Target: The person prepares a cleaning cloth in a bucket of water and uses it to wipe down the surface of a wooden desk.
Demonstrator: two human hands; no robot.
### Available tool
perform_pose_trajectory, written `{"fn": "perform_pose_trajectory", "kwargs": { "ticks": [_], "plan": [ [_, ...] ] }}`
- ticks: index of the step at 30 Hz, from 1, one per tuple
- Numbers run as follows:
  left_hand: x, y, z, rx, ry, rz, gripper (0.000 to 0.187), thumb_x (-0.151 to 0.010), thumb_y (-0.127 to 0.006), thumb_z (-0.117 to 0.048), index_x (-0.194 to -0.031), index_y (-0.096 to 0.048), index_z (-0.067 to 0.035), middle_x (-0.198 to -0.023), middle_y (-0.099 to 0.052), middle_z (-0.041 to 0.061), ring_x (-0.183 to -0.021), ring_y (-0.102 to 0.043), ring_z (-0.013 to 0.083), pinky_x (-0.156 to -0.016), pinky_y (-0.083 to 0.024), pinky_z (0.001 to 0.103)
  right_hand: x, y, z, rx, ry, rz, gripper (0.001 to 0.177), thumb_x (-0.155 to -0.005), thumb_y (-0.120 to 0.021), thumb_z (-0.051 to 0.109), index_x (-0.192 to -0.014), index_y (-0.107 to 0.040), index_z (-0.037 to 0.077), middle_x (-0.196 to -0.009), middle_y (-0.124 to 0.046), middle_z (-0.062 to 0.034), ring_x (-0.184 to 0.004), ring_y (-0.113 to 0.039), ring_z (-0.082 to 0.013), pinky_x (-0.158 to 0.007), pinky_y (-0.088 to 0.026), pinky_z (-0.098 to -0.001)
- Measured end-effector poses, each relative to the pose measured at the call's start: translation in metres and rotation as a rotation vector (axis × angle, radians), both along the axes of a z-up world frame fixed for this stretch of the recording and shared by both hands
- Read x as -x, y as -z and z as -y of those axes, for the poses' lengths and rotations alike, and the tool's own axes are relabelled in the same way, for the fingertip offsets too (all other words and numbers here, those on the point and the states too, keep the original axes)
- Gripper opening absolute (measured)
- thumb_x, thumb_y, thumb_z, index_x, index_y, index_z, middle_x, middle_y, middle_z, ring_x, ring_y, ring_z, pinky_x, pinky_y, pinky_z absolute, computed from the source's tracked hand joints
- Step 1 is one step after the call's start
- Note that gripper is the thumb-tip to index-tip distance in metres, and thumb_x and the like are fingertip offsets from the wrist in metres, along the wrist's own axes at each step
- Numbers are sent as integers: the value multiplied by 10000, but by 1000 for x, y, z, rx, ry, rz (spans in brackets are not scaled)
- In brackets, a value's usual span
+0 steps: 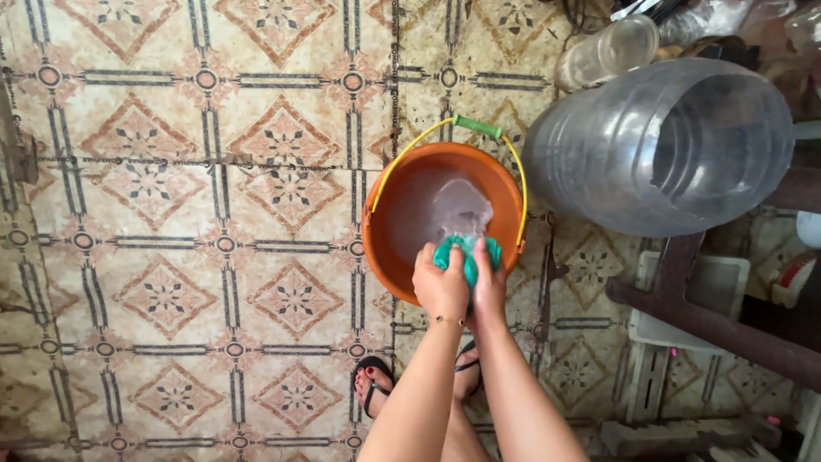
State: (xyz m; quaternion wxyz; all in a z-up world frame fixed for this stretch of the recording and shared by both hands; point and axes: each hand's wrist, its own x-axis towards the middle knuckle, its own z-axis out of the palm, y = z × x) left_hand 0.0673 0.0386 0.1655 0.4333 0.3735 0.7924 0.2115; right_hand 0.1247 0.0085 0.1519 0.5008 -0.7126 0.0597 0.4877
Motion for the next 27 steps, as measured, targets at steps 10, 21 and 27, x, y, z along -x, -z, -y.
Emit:
{"fn": "perform_pose_trajectory", "kwargs": {
  "ticks": [10,21,27],
  "plan": [
    [-1,-8,-4,96,139,-47,292,-870,-631,-355,-983,-731,-105,-978,-726,212,-922,-683,438,-809,-538,511,-10,45,15,-135,89,-36,319,-961,-660,361,-1050,-631,56,-956,-635,-46,-845,-623,-165,-735,-524,-329],
    [2,-91,-13,-455,367,-503,376,-699,-801,-467,-951,-710,-203,-1189,-639,251,-1103,-594,433,-910,-431,546,-21,-17,17,-213,64,-571,409,-913,-585,418,-1186,-668,125,-1143,-716,-54,-1026,-708,-184,-941,-562,-366],
    [-1,-121,-9,-61,509,-80,349,-920,-659,-456,-1095,-687,-156,-1084,-656,153,-1027,-634,375,-811,-533,513,-15,-61,6,-269,125,-305,361,-965,-635,458,-1126,-652,135,-1024,-661,-34,-901,-671,-189,-779,-573,-372]
  ]
}}
